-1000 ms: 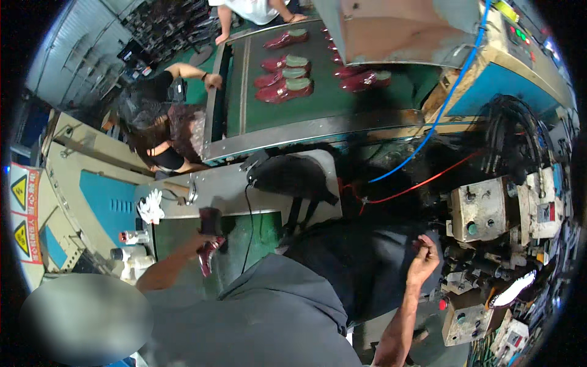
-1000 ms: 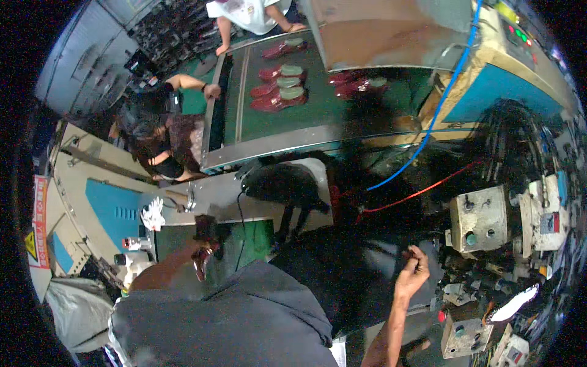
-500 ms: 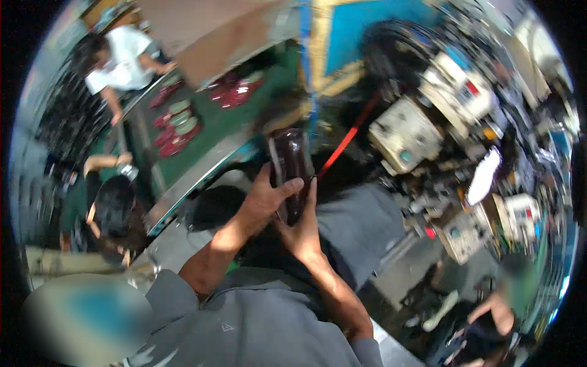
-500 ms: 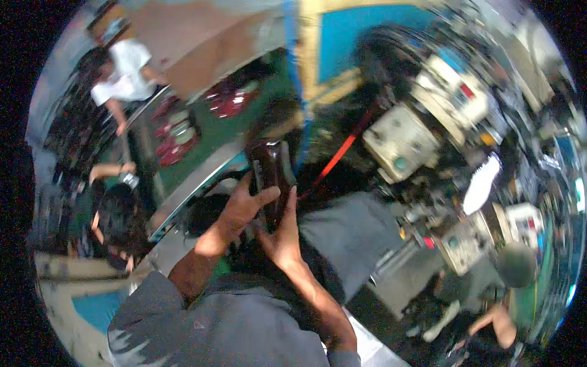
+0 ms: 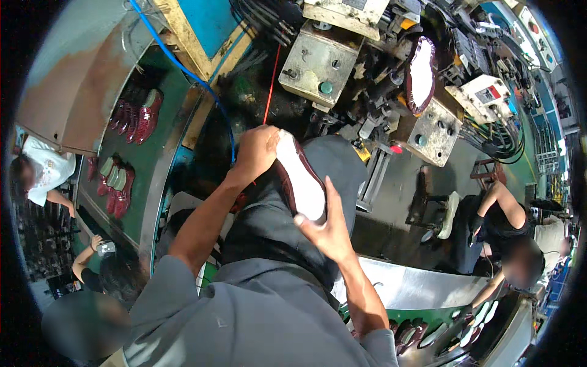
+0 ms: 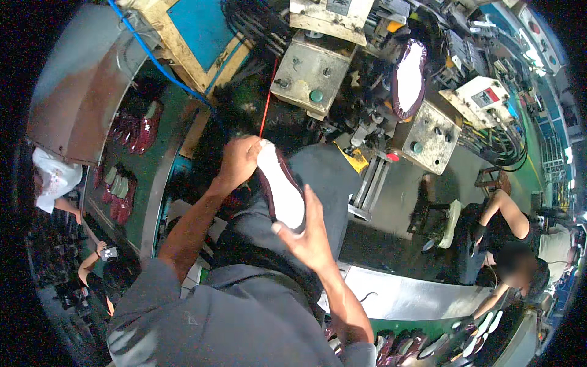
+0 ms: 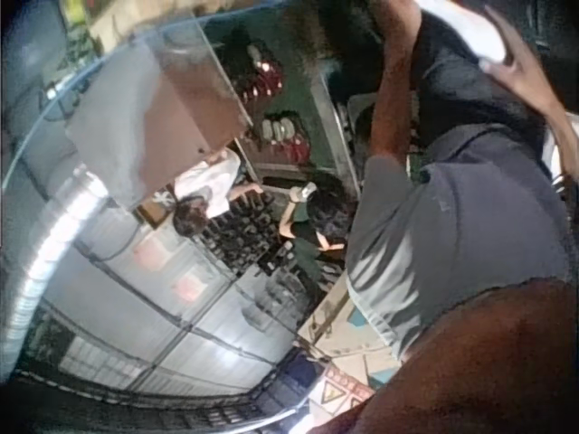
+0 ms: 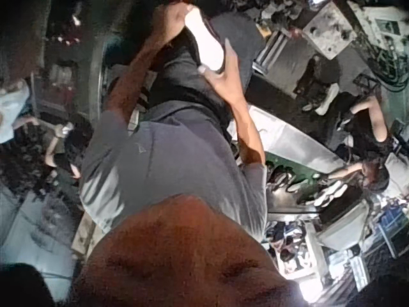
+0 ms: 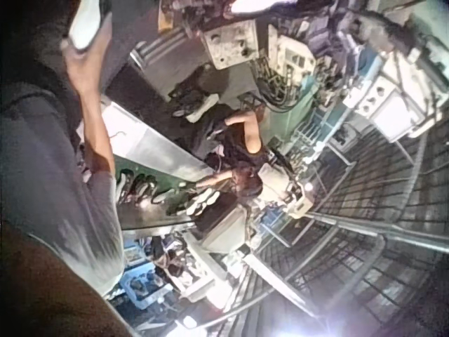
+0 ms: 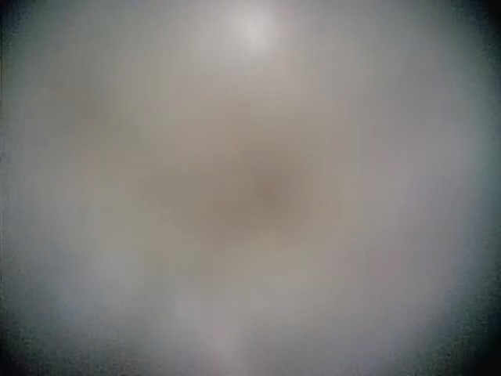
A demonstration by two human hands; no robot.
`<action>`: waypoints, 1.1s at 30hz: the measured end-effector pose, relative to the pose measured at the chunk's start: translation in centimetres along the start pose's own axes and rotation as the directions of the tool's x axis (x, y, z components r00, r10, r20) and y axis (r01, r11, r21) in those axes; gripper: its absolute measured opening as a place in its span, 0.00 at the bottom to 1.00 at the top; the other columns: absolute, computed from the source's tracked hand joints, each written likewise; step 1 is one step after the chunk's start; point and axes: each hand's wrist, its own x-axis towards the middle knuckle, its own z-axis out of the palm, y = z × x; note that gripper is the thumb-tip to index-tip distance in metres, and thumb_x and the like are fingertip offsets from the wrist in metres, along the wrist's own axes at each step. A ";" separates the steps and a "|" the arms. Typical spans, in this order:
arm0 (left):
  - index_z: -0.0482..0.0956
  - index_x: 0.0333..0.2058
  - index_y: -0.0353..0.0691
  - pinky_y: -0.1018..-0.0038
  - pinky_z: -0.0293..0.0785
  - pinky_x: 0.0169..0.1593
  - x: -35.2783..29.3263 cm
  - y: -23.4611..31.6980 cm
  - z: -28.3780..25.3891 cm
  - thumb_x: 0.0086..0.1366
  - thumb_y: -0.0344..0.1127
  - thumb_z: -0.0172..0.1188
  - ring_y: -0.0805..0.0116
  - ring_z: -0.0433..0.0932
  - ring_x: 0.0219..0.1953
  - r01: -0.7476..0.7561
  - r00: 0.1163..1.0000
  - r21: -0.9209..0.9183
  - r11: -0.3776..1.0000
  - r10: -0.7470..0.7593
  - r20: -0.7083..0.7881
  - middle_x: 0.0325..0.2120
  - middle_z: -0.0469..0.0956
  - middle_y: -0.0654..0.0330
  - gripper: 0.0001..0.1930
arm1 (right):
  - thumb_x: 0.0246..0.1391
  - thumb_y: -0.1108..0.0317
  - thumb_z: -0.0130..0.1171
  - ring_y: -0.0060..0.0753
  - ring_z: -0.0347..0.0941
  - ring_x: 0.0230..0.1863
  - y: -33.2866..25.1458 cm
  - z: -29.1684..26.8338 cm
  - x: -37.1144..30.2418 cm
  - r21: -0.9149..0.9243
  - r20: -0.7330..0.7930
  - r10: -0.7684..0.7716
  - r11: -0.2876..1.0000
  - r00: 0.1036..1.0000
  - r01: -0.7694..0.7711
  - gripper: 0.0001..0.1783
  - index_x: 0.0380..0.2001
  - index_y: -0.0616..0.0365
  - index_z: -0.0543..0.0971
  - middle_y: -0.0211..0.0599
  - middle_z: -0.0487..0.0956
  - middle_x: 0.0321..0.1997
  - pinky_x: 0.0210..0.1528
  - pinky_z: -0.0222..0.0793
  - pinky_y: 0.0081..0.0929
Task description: Operating a shoe-lasting machine and preparing shoe components on a production line.
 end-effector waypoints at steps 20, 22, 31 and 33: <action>0.86 0.41 0.32 0.62 0.79 0.42 2.1 -2.8 8.8 0.76 0.37 0.61 0.52 0.84 0.34 -0.122 0.925 -0.130 0.984 0.160 0.346 0.33 0.84 0.46 0.13 | 0.50 0.66 0.73 0.79 0.68 0.66 4.6 -2.4 -2.3 -0.716 0.061 -0.260 0.661 0.964 0.224 0.42 0.71 0.31 0.78 0.77 0.47 0.82 0.67 0.72 0.58; 0.82 0.41 0.31 0.56 0.78 0.50 7.4 0.6 9.5 0.79 0.46 0.58 0.50 0.86 0.45 0.234 0.753 -0.290 0.928 0.016 0.658 0.36 0.83 0.41 0.19 | 0.51 0.68 0.75 0.82 0.58 0.77 4.0 -3.7 -3.7 -0.662 -0.096 -0.285 0.733 0.954 0.153 0.40 0.70 0.36 0.79 0.77 0.48 0.82 0.74 0.64 0.59; 0.81 0.54 0.37 0.57 0.85 0.53 35.7 8.8 20.9 0.75 0.44 0.65 0.58 0.87 0.46 0.165 0.907 -0.929 0.331 0.319 0.274 0.45 0.87 0.53 0.19 | 0.49 0.73 0.73 0.74 0.51 0.83 -5.6 -14.2 0.0 -0.850 -0.343 -0.576 0.527 0.742 0.015 0.44 0.72 0.45 0.76 0.70 0.49 0.84 0.80 0.55 0.58; 0.80 0.55 0.37 0.57 0.86 0.51 34.9 15.3 21.9 0.74 0.42 0.65 0.58 0.87 0.45 0.452 0.786 -0.881 0.141 0.403 0.468 0.45 0.86 0.53 0.18 | 0.49 0.74 0.72 0.76 0.51 0.82 -9.0 -16.9 2.1 -0.872 -0.384 -0.589 0.485 0.711 -0.070 0.44 0.72 0.44 0.76 0.72 0.50 0.83 0.80 0.56 0.57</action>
